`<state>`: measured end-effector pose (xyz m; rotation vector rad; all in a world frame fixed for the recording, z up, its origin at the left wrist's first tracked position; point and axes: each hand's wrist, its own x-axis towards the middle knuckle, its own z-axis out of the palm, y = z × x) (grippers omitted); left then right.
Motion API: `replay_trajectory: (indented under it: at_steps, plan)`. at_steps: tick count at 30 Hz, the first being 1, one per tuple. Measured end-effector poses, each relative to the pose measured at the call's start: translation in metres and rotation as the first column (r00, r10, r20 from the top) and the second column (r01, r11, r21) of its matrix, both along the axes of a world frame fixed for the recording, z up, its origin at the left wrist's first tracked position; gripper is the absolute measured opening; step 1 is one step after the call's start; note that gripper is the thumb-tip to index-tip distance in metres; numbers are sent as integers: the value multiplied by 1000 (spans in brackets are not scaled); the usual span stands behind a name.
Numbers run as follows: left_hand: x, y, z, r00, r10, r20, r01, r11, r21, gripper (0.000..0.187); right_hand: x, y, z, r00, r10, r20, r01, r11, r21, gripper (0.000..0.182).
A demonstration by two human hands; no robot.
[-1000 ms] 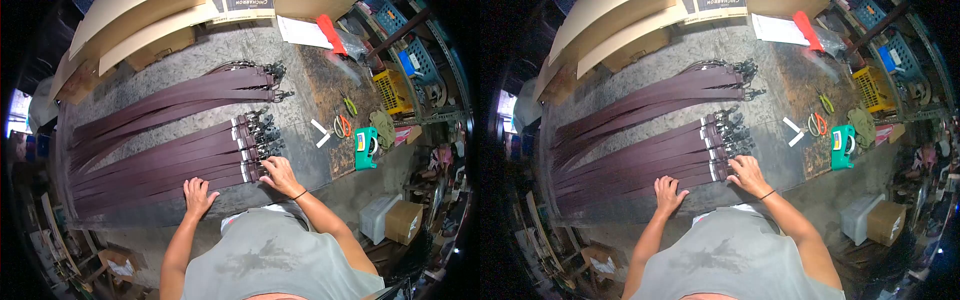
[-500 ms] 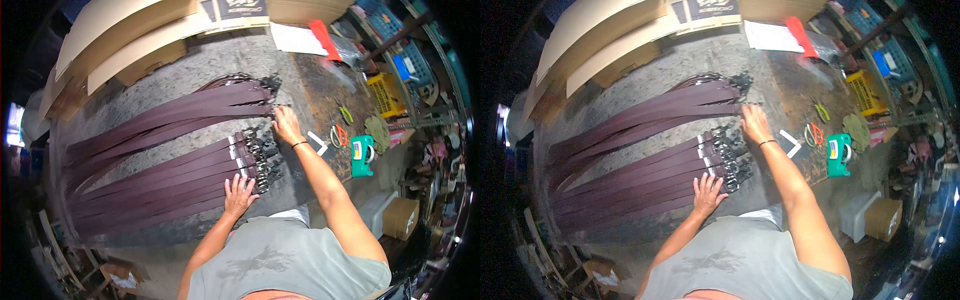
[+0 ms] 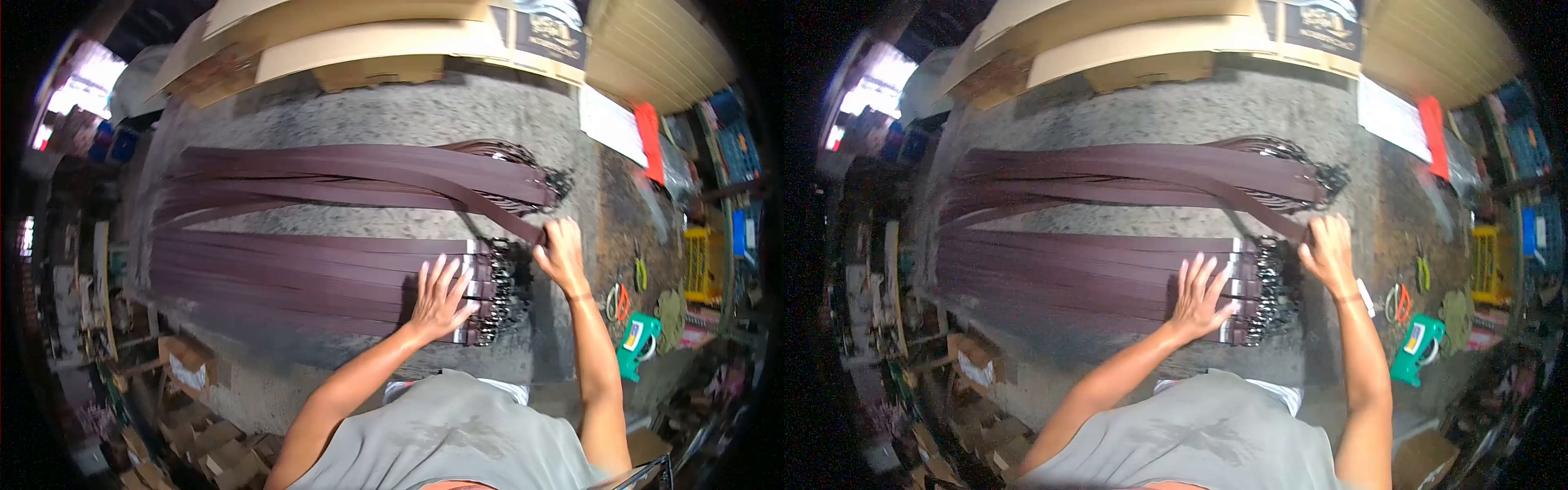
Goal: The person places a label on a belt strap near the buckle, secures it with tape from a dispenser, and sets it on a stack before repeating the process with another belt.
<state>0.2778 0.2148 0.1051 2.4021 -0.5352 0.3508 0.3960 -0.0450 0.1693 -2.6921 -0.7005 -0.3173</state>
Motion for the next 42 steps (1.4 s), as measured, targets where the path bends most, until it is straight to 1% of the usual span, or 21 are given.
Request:
replay_trajectory:
  at_steps: [4,6,9,11,12,14,15,18,19,21,23,25,27,29,31,33,34,36,39,40,42]
  plan:
    - [67,12,40,991,82,106,-83,997,7,81,-48,27,59,993,85,-87,-80,995,64,40]
    - [87,30,56,989,34,145,-37,999,14,66,-73,31,90,980,160,-122,-130,966,222,40]
    - [89,68,49,993,-76,94,71,996,48,33,-114,-1,135,969,63,-241,56,887,459,35]
    - [70,99,34,998,-64,20,61,990,126,33,-137,-55,134,971,-144,-190,235,712,661,31]
    - [57,114,30,998,-63,7,61,989,134,35,-150,-90,134,942,-263,-210,325,547,772,28]
    - [26,139,27,998,-68,-11,69,980,188,38,-188,-152,145,952,-155,-265,300,299,906,34]
    - [11,149,20,992,-71,-107,94,970,226,44,-210,-172,151,956,-140,-256,277,161,947,39]
    - [-29,173,9,965,-91,-245,149,962,229,45,-266,-230,148,832,-456,-316,360,10,933,41]
    - [-40,178,11,977,-114,-181,154,962,224,42,-283,-239,146,764,-537,-356,375,-78,924,38]
    - [-55,189,20,958,-167,-232,209,963,170,35,-310,-236,147,671,-647,-363,431,-58,901,33]
    - [-71,212,23,942,-160,-296,233,944,232,35,-337,-243,137,525,-736,-428,686,67,725,28]
    - [-78,239,33,942,-146,-301,234,930,282,33,-361,-254,115,409,-849,-334,912,367,184,26]
    - [-80,281,31,966,-121,-228,211,878,430,32,-356,-220,113,625,-775,-95,762,632,-141,29]
    - [-80,316,42,986,-66,-155,143,813,565,31,-352,-197,90,729,-684,21,667,704,-243,27]
    - [-81,352,50,998,4,-64,39,753,657,32,-351,-187,65,747,-665,-22,630,717,-298,24]
    - [-83,379,72,960,198,-200,18,665,747,26,-344,-175,46,786,-618,-28,585,757,-292,21]
    - [-83,392,77,962,190,-198,24,662,749,26,-339,-170,38,780,-625,-29,592,752,-289,21]
    - [-84,412,85,896,371,-243,19,514,858,30,-332,-161,24,843,-533,-70,493,818,-295,21]
    - [-93,422,99,975,171,-145,70,382,921,40,-320,-155,2,859,-498,-117,438,834,-335,21]
    - [-97,420,99,975,173,-139,63,382,922,40,-317,-154,-6,871,-478,-116,419,845,-333,25]
    - [-110,409,93,985,-102,141,-99,337,936,29,-305,-150,-18,894,-438,-98,387,862,-328,29]
